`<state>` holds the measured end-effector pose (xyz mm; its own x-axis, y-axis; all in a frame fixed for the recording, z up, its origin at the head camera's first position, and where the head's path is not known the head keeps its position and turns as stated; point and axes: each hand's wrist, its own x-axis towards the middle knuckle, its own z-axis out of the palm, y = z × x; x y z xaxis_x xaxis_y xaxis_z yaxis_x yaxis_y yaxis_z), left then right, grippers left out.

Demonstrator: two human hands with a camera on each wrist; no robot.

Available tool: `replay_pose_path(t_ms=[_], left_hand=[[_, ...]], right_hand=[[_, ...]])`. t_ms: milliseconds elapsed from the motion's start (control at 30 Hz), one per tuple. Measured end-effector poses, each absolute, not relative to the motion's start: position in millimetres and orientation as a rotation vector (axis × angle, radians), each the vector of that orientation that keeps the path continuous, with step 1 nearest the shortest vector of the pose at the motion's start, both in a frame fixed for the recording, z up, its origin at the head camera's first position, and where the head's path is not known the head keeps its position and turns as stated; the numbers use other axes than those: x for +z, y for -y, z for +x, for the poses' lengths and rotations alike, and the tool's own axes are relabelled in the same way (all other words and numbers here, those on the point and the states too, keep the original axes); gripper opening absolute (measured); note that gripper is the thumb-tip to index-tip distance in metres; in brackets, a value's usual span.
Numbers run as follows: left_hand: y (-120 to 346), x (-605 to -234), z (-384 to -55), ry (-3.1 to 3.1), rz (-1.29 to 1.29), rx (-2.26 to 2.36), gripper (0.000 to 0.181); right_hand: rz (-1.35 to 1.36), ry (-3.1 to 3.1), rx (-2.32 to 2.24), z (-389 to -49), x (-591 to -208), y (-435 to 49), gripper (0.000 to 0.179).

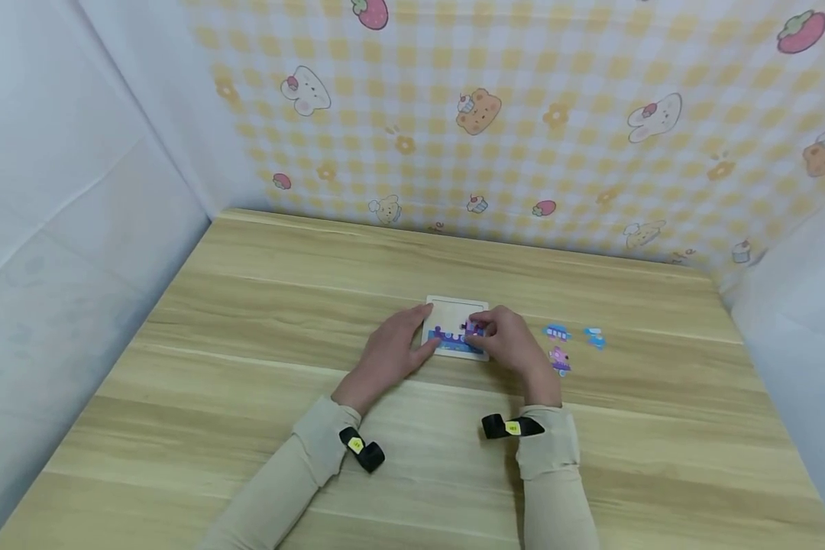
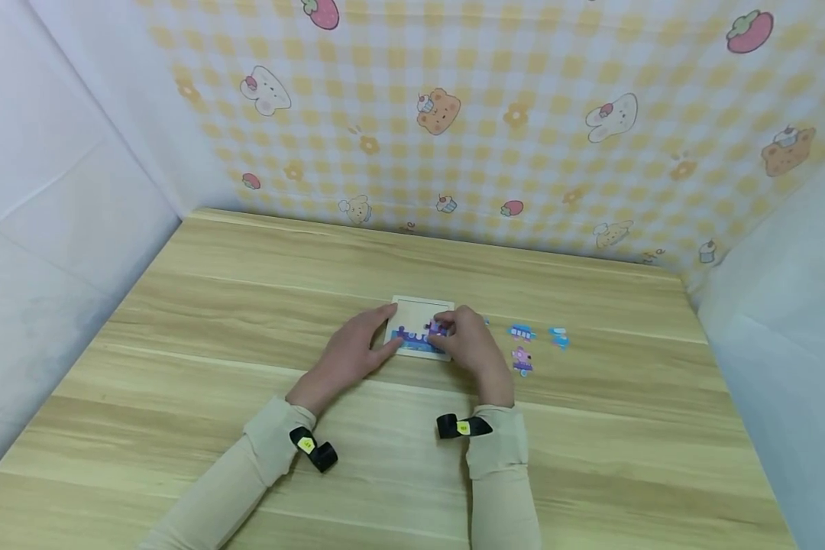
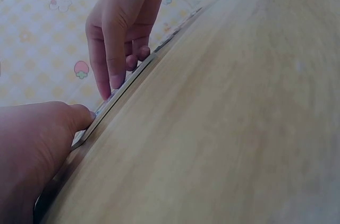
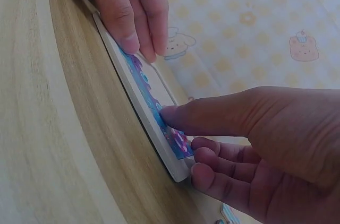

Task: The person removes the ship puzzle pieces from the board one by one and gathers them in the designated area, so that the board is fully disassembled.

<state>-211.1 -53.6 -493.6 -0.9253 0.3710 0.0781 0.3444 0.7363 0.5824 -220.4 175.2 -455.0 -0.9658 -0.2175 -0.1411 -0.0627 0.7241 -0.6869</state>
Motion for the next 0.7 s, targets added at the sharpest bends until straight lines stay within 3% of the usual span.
replay_pose_path(t_ms=[700], left_hand=[[53.2,-494.2,-212.7,-2.891,0.603,0.963,0.068]], right_hand=[[-0.225,-2.729,-1.154,-222.3,-459.5,-177.7,0.024]])
